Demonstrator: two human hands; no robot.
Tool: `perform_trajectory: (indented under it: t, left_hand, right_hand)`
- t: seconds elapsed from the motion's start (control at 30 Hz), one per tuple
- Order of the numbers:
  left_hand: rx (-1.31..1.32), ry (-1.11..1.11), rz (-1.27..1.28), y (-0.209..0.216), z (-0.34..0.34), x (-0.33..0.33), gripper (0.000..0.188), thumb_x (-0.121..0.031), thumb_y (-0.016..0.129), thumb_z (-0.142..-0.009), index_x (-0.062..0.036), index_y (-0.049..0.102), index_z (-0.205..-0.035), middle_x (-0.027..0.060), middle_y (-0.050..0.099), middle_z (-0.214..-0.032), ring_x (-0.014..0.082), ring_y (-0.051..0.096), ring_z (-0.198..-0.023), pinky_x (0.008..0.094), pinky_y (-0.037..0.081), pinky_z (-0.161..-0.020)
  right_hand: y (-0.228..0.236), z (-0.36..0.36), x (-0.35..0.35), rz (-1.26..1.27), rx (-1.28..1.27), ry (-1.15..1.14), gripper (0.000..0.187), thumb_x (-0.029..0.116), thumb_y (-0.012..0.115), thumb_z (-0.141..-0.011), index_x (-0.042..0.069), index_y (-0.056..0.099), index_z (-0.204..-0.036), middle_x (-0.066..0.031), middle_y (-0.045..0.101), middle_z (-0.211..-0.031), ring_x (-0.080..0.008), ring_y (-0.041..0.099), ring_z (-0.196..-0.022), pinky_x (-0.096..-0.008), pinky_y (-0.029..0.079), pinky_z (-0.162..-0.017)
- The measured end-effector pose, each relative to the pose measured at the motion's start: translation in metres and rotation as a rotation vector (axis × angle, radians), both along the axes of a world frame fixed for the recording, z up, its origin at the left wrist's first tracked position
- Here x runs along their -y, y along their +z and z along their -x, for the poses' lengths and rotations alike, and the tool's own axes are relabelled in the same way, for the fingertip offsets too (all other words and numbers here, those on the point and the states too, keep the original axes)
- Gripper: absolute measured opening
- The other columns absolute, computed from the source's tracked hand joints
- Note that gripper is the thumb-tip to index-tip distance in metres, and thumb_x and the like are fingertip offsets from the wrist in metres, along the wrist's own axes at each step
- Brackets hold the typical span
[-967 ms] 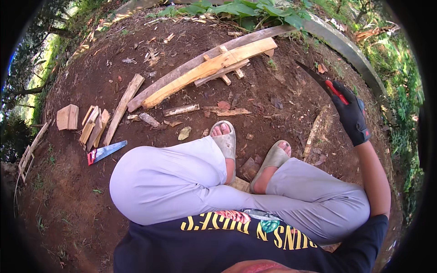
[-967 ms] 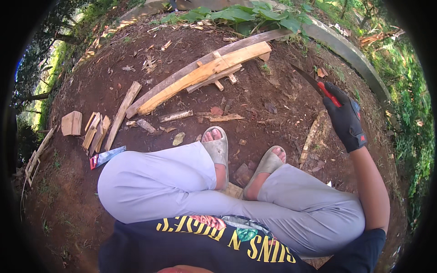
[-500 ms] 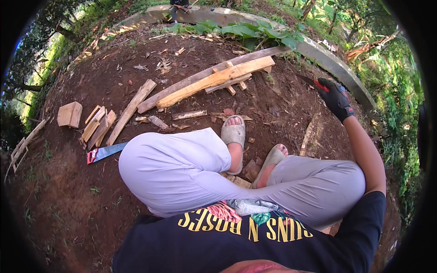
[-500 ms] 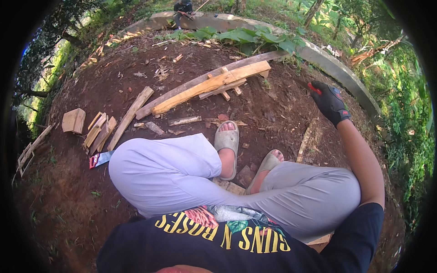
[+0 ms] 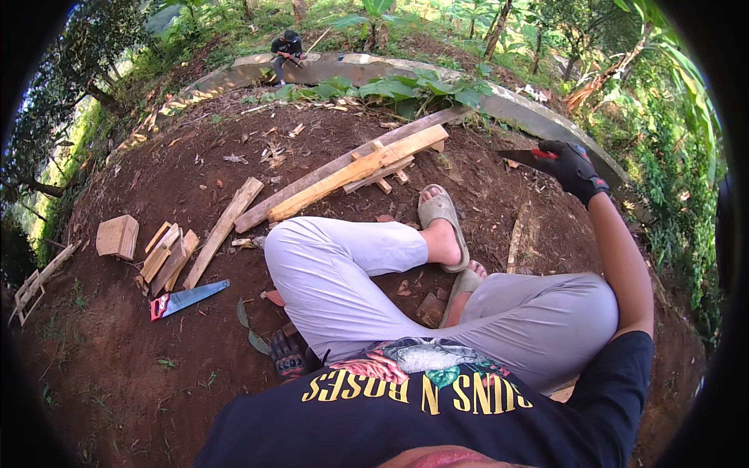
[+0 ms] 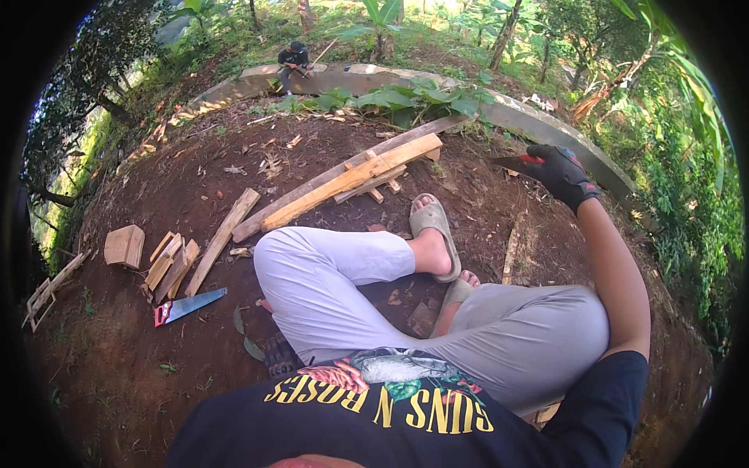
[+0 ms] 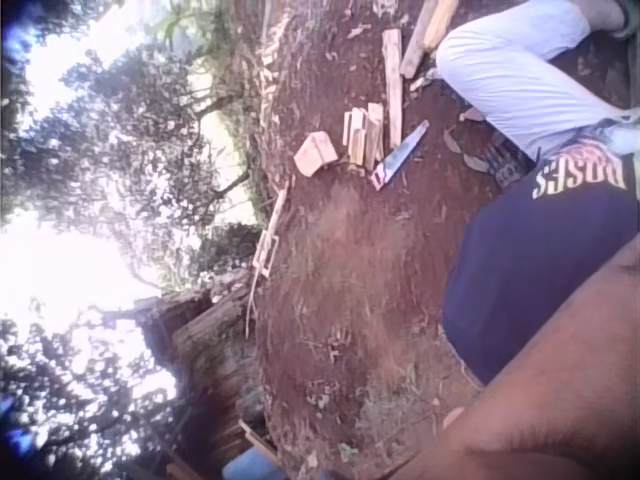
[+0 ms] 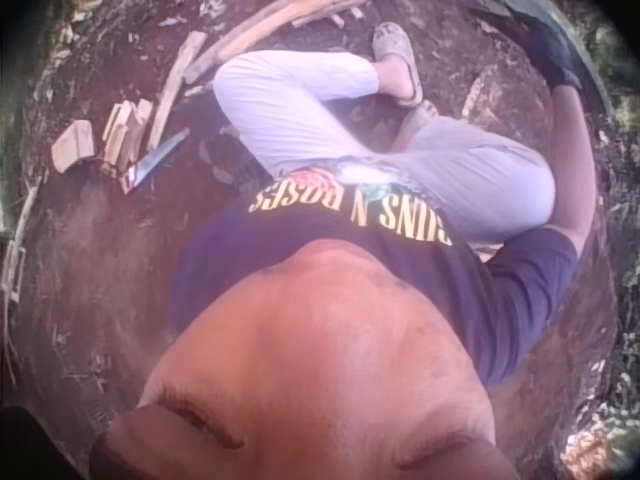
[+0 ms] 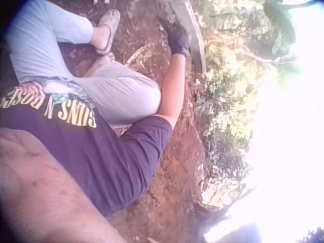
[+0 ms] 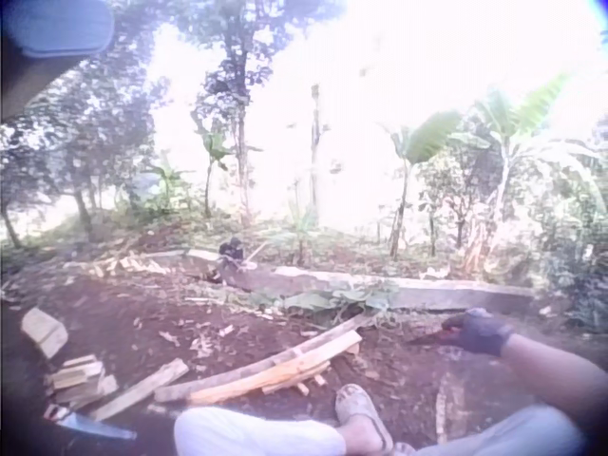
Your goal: The person sits on the ground and uses a hand saw to cut a piece of wood that is resting on a small wooden stand. They hold the wood steady with one hand while sawing with the other, creating smaller pieces of lumber.
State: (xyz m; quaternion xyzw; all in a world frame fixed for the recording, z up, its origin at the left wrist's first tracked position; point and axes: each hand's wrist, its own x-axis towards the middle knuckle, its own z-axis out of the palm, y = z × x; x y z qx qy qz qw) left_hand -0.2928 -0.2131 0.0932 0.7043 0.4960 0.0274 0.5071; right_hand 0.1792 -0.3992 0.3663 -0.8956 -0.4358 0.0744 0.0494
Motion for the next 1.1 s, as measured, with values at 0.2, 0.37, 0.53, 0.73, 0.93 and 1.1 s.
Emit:
perform_trajectory:
  t: [0.2, 0.37, 0.53, 0.73, 0.93, 1.1]
  left_hand:
    - [0.283, -0.051, 0.202, 0.018, -0.121, 0.045, 0.069, -0.057, 0.050, -0.105, -0.0024, 0.059, -0.146, 0.0256, 0.061, -0.146, 0.0429, 0.061, -0.132, 0.0505, 0.048, -0.113]
    - [0.383, -0.004, 0.292, 0.014, -0.190, 0.071, 0.068, -0.057, 0.049, -0.105, -0.0023, 0.060, -0.146, 0.0260, 0.062, -0.145, 0.0431, 0.061, -0.132, 0.0505, 0.048, -0.112]
    - [0.371, 0.050, 0.285, -0.002, -0.199, 0.074, 0.068, -0.057, 0.049, -0.105, -0.0021, 0.060, -0.145, 0.0264, 0.062, -0.144, 0.0432, 0.061, -0.131, 0.0504, 0.048, -0.112]
    - [0.343, 0.015, 0.282, 0.000, -0.208, 0.094, 0.068, -0.057, 0.048, -0.106, -0.0019, 0.061, -0.144, 0.0269, 0.063, -0.142, 0.0433, 0.062, -0.130, 0.0504, 0.048, -0.112]
    - [0.312, -0.090, 0.297, -0.003, -0.187, 0.106, 0.068, -0.057, 0.048, -0.106, -0.0017, 0.062, -0.143, 0.0273, 0.064, -0.141, 0.0435, 0.062, -0.130, 0.0503, 0.049, -0.111]
    - [0.065, -0.043, 0.223, -0.038, -0.055, 0.068, 0.068, -0.057, 0.047, -0.106, -0.0016, 0.063, -0.142, 0.0277, 0.065, -0.140, 0.0436, 0.063, -0.129, 0.0503, 0.049, -0.111]
  right_hand:
    - [0.019, 0.006, 0.070, -0.135, -0.112, -0.260, 0.050, 0.035, 0.075, -0.092, 0.004, 0.075, -0.131, -0.0181, 0.078, -0.123, -0.0301, 0.075, -0.110, -0.0392, 0.055, -0.098]
    - [0.048, 0.017, 0.103, -0.266, -0.180, -0.366, 0.046, 0.017, 0.072, -0.093, 0.003, 0.073, -0.137, -0.0110, 0.078, -0.119, -0.0169, 0.074, -0.093, -0.0312, 0.059, -0.080]
    - [0.041, 0.031, 0.048, -0.270, -0.112, -0.273, 0.053, 0.032, 0.078, -0.092, 0.002, 0.073, -0.135, -0.0176, 0.077, -0.126, -0.0244, 0.073, -0.114, -0.0361, 0.053, -0.101]
    - [0.002, -0.015, -0.013, -0.123, -0.041, -0.064, 0.049, 0.038, 0.074, -0.092, 0.005, 0.076, -0.128, -0.0193, 0.078, -0.120, -0.0333, 0.076, -0.107, -0.0408, 0.056, -0.096]
    - [-0.018, -0.027, -0.019, -0.162, -0.046, 0.015, 0.062, 0.051, 0.077, -0.087, 0.006, 0.076, -0.130, -0.0188, 0.078, -0.123, -0.0342, 0.074, -0.114, -0.0417, 0.055, -0.101]
    - [-0.010, -0.013, -0.006, -0.205, -0.079, -0.033, 0.063, 0.052, 0.076, -0.087, 0.006, 0.076, -0.130, -0.0180, 0.078, -0.122, -0.0323, 0.075, -0.112, -0.0402, 0.055, -0.100]
